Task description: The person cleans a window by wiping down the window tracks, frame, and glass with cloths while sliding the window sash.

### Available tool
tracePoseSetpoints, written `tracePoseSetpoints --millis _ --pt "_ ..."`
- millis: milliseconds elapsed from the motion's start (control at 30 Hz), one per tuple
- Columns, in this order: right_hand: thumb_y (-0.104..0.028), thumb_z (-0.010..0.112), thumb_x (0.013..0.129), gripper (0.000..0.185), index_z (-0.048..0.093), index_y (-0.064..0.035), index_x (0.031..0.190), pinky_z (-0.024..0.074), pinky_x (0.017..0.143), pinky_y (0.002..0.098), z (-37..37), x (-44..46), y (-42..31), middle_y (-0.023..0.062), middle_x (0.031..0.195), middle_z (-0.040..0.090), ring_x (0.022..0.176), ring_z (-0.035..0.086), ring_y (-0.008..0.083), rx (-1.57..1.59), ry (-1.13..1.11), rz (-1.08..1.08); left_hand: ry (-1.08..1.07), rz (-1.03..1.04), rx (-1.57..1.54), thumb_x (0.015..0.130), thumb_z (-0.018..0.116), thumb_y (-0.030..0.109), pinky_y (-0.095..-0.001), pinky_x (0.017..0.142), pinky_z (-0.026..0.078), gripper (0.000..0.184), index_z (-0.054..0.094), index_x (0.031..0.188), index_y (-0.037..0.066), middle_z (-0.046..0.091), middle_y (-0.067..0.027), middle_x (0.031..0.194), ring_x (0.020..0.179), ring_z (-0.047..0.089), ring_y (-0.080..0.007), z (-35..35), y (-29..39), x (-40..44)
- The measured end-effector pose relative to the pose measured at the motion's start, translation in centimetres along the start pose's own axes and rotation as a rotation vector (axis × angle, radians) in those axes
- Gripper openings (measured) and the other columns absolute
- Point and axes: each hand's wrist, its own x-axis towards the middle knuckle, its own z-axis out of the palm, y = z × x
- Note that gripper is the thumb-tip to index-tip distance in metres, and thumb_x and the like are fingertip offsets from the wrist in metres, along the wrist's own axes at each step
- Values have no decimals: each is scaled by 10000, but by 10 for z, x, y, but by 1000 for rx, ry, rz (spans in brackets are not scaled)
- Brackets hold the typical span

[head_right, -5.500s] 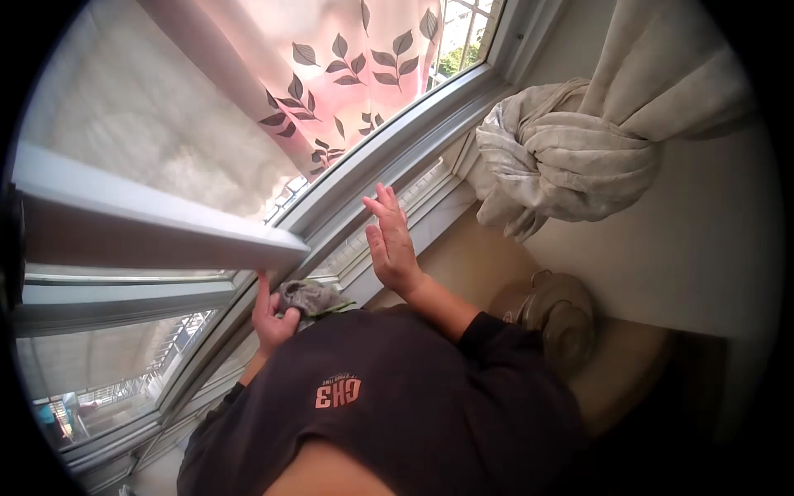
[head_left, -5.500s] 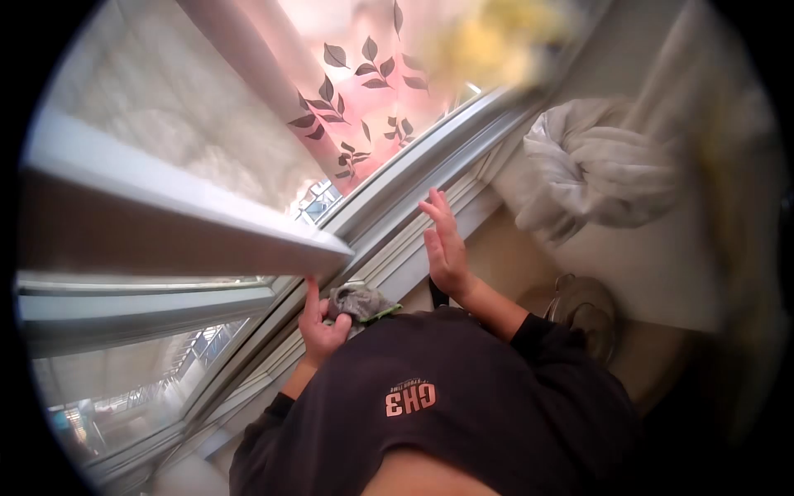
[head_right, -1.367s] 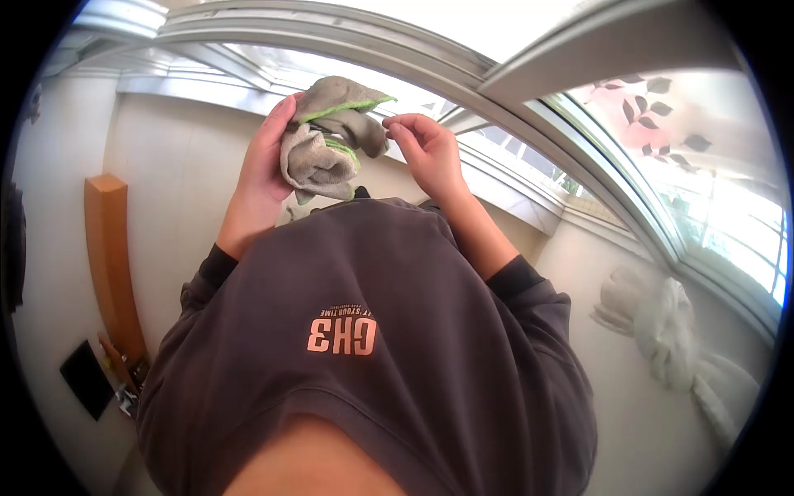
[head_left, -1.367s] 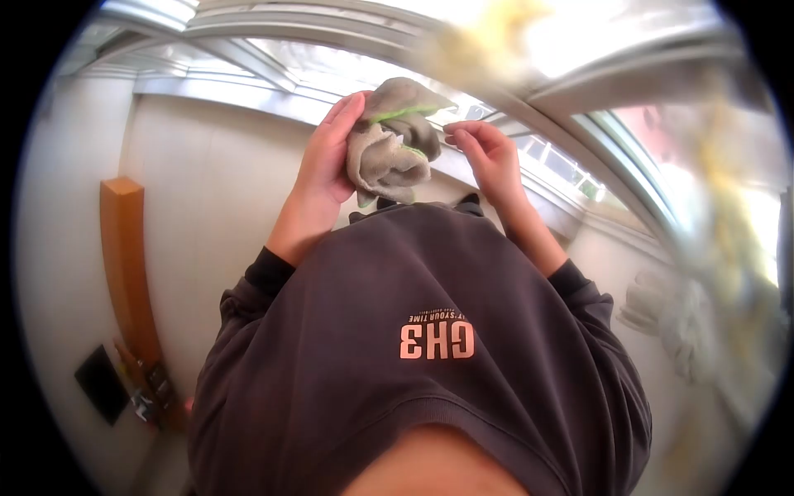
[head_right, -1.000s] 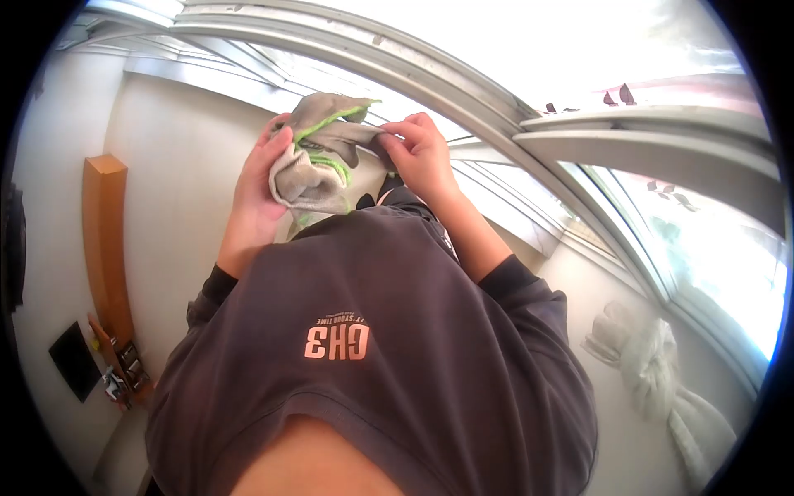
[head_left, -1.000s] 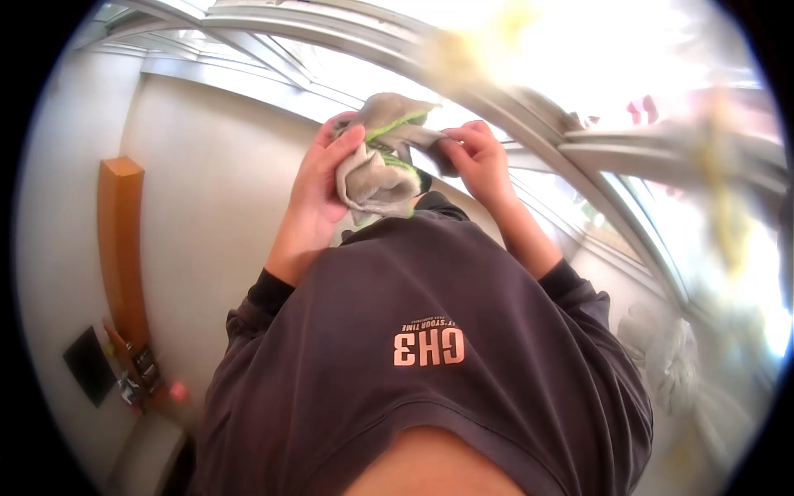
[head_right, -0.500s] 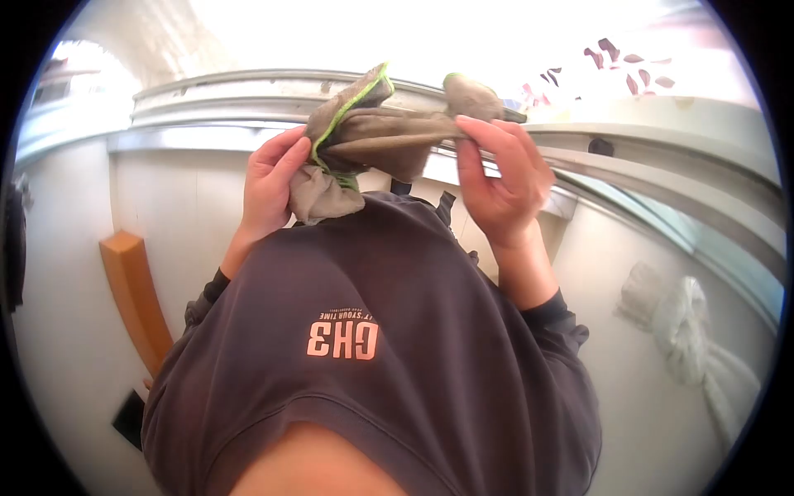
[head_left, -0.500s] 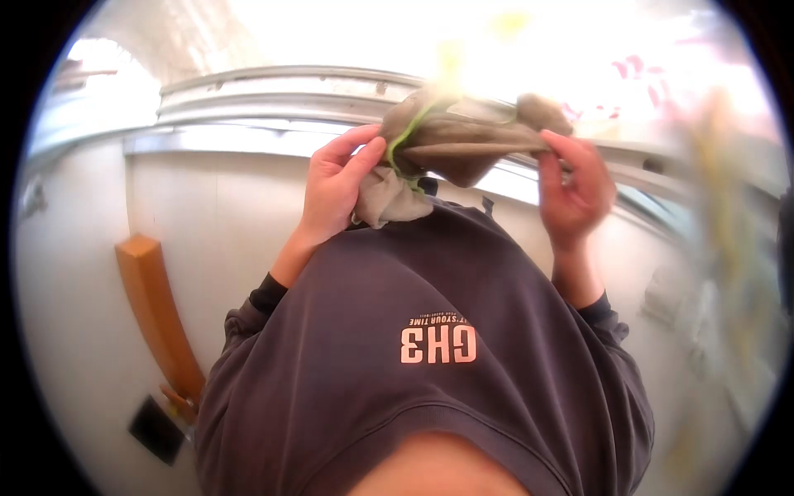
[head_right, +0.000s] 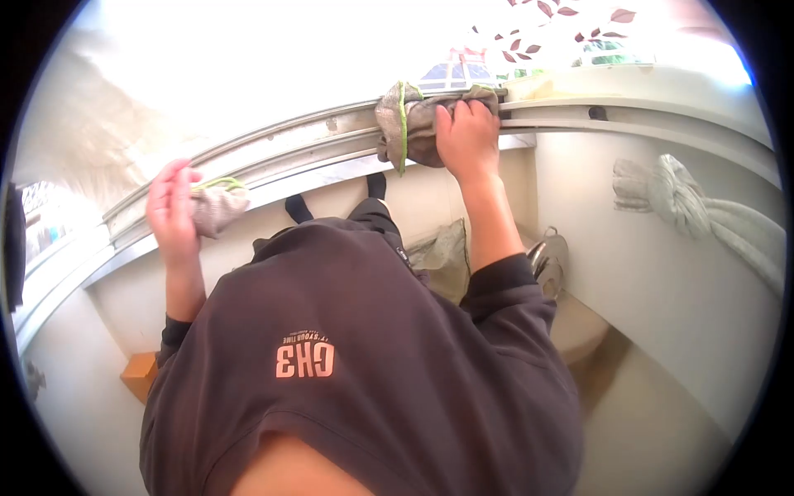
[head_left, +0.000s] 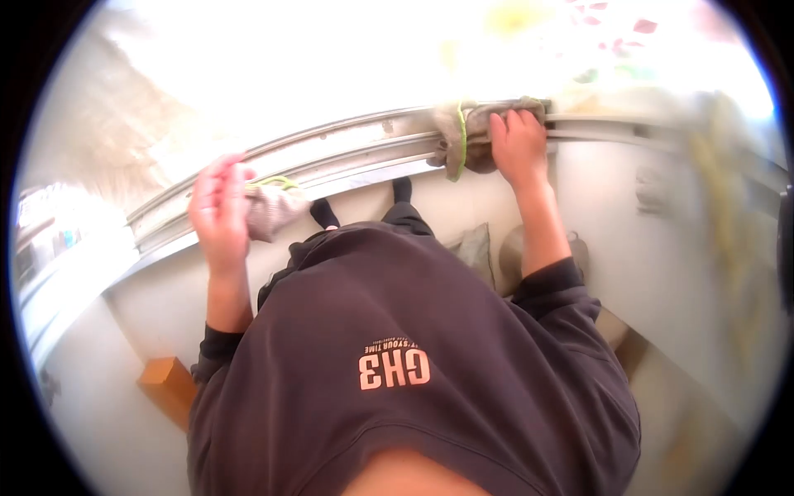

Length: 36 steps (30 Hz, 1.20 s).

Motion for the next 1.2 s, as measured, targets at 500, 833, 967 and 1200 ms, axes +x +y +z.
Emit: tracePoseSetpoints --millis 500,833,967,1200 --pt "-254 492 939 234 623 -119 801 392 844 506 10 -11 -33 45 924 635 972 562 265 -231 56 -39 -40 363 387 944 602 90 -254 660 508 143 669 990 -27 669 -84 864 718 622 -125 -29 -37 29" --pt "-289 589 850 163 666 -177 759 356 821 452 11 -10 -114 1 841 621 1004 532 218 68 99 -278 15 277 430 966 570 102 -247 695 508 174 666 1005 -37 684 -76 849 755 630 -111 -31 -44 34" --pt "-276 583 846 149 662 -180 765 367 813 446 -6 -2 -29 3 850 628 1031 516 211 -82 184 -129 5 280 427 967 568 104 -253 698 515 178 668 1005 -39 695 -90 868 766 633 -116 -34 -49 34" --pt "-251 589 780 188 656 -136 648 365 783 474 19 -12 -133 49 806 606 931 543 245 -52 173 -109 -115 361 388 943 601 100 -273 702 505 151 672 963 -32 686 -107 874 775 635 -154 -33 -40 36"
